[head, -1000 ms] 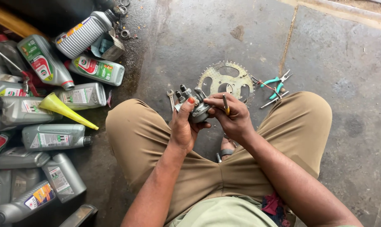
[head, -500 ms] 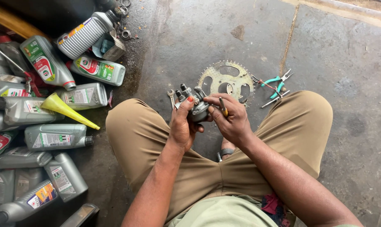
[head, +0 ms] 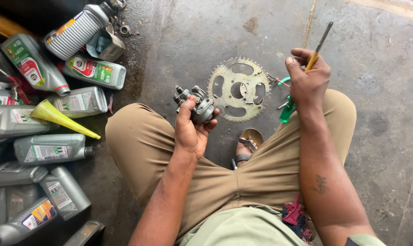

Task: Using a screwdriver to adjust and disassemble parts of a motorcycle carburetor while sitting on a workshop floor.

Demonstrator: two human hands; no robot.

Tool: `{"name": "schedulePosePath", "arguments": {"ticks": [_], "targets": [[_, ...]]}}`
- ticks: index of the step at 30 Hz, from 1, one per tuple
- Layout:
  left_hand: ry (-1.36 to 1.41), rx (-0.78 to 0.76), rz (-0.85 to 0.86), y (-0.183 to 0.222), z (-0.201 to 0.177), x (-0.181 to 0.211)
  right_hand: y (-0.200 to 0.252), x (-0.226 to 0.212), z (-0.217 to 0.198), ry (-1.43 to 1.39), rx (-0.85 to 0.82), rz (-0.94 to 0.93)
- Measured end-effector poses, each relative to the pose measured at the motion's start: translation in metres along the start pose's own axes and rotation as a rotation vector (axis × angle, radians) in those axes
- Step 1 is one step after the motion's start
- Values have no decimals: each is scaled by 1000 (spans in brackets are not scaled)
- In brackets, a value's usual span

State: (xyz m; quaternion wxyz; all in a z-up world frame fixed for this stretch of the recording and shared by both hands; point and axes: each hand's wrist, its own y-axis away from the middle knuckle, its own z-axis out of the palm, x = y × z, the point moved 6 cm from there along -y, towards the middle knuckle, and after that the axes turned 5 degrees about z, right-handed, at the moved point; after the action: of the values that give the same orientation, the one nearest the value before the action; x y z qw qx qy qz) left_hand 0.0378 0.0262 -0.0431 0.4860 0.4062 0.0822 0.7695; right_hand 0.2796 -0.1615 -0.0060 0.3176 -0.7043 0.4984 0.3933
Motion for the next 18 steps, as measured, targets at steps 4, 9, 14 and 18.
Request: {"name": "schedulePosePath", "arguments": {"ticks": [4,9,14,18], "targets": [[82,-17,34,0,7,3,-4,6,19,73,-100,134],[114,31,60,5,8,10,16,11,72,300,-378,277],[181,-21,35,7,8,5,32,27,96,773,-574,98],[217,-57,23,14,19,6,41,33,99,876,-609,51]]}}
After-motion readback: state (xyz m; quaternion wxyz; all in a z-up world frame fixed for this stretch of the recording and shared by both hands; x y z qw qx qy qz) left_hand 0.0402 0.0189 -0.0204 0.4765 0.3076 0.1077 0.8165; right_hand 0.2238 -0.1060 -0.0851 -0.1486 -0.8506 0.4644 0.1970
